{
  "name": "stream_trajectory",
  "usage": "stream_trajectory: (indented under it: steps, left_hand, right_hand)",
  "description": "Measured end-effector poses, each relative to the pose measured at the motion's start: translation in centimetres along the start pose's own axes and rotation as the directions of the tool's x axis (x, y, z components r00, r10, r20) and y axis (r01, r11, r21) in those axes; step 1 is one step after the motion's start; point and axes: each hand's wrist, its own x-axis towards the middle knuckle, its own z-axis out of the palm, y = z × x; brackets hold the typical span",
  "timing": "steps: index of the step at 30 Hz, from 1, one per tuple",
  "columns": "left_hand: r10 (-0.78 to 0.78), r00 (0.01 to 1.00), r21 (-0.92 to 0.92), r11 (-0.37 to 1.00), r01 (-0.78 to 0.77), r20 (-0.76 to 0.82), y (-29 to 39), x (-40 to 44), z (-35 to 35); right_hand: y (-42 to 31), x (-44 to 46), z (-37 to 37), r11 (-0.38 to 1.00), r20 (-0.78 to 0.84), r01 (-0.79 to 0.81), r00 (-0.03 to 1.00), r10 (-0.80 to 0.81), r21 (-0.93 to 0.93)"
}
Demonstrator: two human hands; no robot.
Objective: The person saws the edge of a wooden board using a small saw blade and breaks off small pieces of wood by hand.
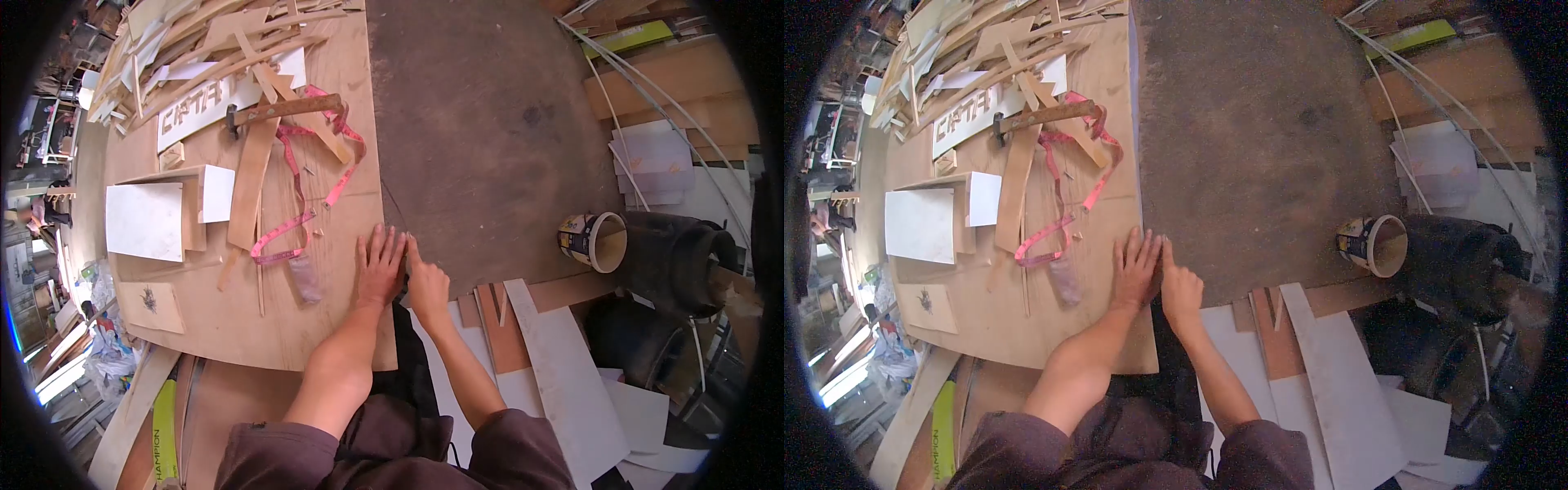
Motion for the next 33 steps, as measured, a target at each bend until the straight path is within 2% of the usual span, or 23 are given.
stream_trajectory:
  steps: [2,4,5,7,10,13,20,22,26,28,29,30,31,32,33]
  left_hand:
    - [0.001,1.0,-0.035,0.999,-0.001,-0.001,0.1,0.1,-0.1]
    - [-0.005,0.998,-0.02,1.0,0.004,-0.054,0.2,0.3,0.1]
    - [-0.012,0.998,-0.024,1.0,0.011,-0.058,0.3,0.4,0.1]
    - [-0.026,0.999,0.079,0.996,0.029,-0.039,0.2,0.4,0.0]
    - [-0.051,0.997,0.006,0.999,0.052,-0.059,-0.2,0.3,1.2]
    - [-0.025,0.997,0.034,0.999,0.027,-0.069,-0.4,0.3,0.8]
    - [-0.026,0.991,-0.028,0.999,0.023,-0.132,-0.1,0.4,0.4]
    - [-0.007,0.989,-0.06,0.998,-0.002,-0.149,-0.2,0.2,-0.2]
    - [-0.015,0.984,-0.114,0.993,-0.005,-0.175,-0.3,-0.1,-1.1]
    - [-0.062,0.966,-0.305,0.952,-0.018,-0.25,0.0,0.0,-2.6]
    - [-0.056,0.962,-0.306,0.952,-0.029,-0.267,0.2,0.0,-2.9]
    - [-0.178,0.969,-0.65,0.759,0.022,-0.174,0.2,-0.1,-3.0]
    - [-0.254,0.966,-0.889,0.452,0.081,-0.041,-0.1,-0.4,-3.5]
    - [-0.261,0.963,-0.882,0.465,0.07,-0.061,-0.6,-0.6,-5.3]
    - [-0.265,0.964,-0.95,0.299,0.093,0.011,-1.3,-0.6,-7.3]
  right_hand:
    - [0.1,-1.6,-1.2,1.0,0.003,-0.008,1.0,0.008,-0.015]
    - [0.0,-6.1,-3.6,0.995,0.118,-0.093,0.989,0.087,0.045]
    - [0.0,-6.1,-3.9,0.995,0.12,-0.088,0.989,0.083,0.039]
    - [-0.5,-6.1,-3.8,0.993,0.098,-0.115,0.989,0.112,0.034]
    - [-0.1,-1.3,0.1,1.0,0.056,-0.027,0.998,0.028,-0.016]
    - [-0.8,1.3,-0.4,1.0,0.055,-0.017,0.998,0.017,0.006]
    - [-1.3,-3.9,-3.3,0.991,0.013,-0.122,0.992,0.122,0.046]
    - [-1.7,-4.0,-4.4,0.997,0.034,-0.069,0.997,0.07,-0.023]
    - [-4.3,-5.6,-11.2,0.994,-0.003,-0.073,0.997,0.073,-0.081]
    - [-5.0,-7.1,-13.5,0.996,-0.072,-0.081,0.994,0.079,-0.023]
    - [-4.9,-7.5,-13.8,0.997,-0.089,-0.076,0.993,0.073,-0.028]
    - [-4.5,-7.6,-13.4,0.998,-0.129,-0.067,0.989,0.068,0.006]
    - [-4.4,-7.8,-12.9,0.998,-0.164,-0.052,0.985,0.059,0.046]
    - [-4.4,-7.9,-12.3,0.998,-0.173,-0.031,0.984,0.04,0.054]
    - [-4.5,-7.6,-11.6,0.986,-0.181,-0.035,0.981,0.065,0.164]
